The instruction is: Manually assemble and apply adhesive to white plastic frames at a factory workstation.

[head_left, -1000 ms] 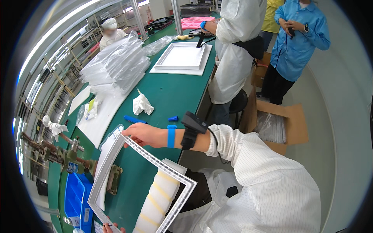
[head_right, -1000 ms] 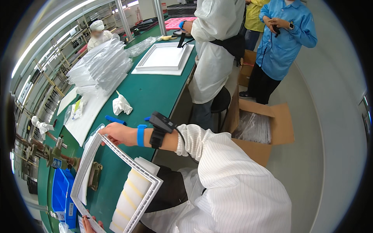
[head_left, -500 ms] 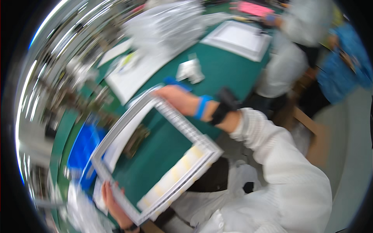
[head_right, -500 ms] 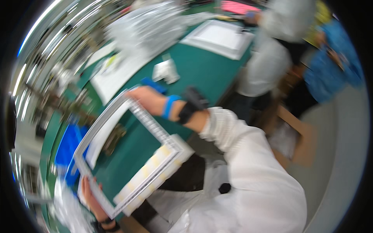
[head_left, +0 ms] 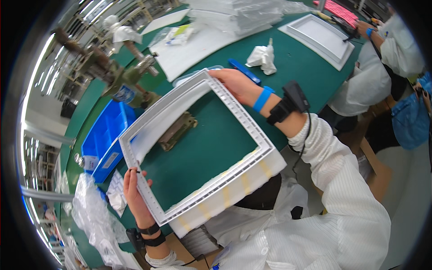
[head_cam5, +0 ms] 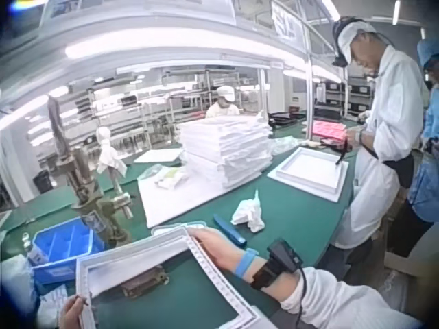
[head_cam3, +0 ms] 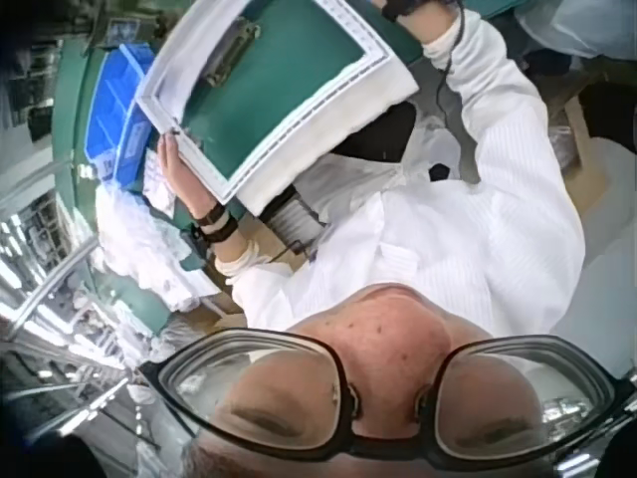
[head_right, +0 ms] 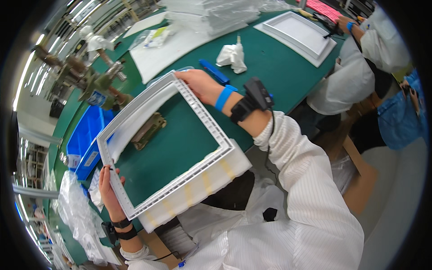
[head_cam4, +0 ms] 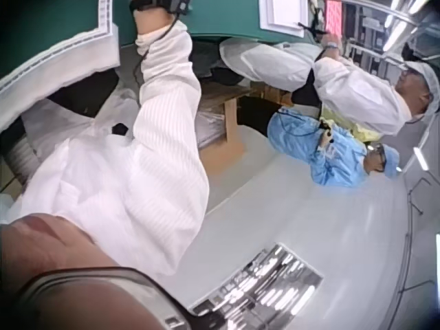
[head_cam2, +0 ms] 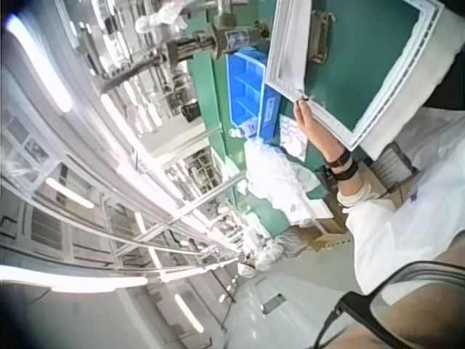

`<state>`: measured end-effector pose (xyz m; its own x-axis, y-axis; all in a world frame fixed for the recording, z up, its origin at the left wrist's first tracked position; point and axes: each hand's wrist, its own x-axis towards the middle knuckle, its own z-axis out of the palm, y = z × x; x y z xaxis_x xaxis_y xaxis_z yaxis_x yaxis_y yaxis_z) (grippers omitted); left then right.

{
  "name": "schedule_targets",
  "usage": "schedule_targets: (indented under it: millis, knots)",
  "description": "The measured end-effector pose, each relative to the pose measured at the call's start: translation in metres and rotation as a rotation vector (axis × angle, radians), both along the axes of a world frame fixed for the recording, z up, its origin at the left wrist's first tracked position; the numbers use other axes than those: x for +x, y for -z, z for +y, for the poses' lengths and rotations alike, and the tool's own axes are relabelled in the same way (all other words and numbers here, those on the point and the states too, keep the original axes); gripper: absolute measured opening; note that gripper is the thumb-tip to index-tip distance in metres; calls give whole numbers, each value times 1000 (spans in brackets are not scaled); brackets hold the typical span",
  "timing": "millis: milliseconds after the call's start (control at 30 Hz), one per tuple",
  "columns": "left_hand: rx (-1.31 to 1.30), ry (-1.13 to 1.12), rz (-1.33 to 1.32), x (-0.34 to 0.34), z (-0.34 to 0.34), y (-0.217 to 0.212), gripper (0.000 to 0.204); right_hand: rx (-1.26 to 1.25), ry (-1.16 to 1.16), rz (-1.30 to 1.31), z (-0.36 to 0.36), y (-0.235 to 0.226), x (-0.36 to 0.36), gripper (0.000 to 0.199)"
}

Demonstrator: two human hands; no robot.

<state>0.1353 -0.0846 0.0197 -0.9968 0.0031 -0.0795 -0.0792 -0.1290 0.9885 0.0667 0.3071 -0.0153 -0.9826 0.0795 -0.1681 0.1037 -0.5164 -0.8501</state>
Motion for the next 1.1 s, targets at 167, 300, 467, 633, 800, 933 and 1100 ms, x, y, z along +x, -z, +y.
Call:
schedule_targets:
  millis: [167,300,467,633,800,933,1100]
  knots:
    - [76,63,-11,-3,-7,14,22,257,63,-97,2,-9,4,23]
    - [52,71,4,-5,-10,19,20,201,308,199,12,-50,11,19]
    - [155,114,-1,-10,-16,17,19,-448,97,536,6,-130,15,16]
    - [292,11,148,-16,-20,30,20,-883,-59,739,-4,-188,47,26]
    - [223,-67,156,-19,-28,36,22,-722,-11,720,-20,-183,63,23]
    - [241,-44,137,-20,-32,36,21,-412,164,707,-19,-179,42,20]
    - [172,-125,160,-26,-37,42,19,-165,364,614,-13,-182,13,18]
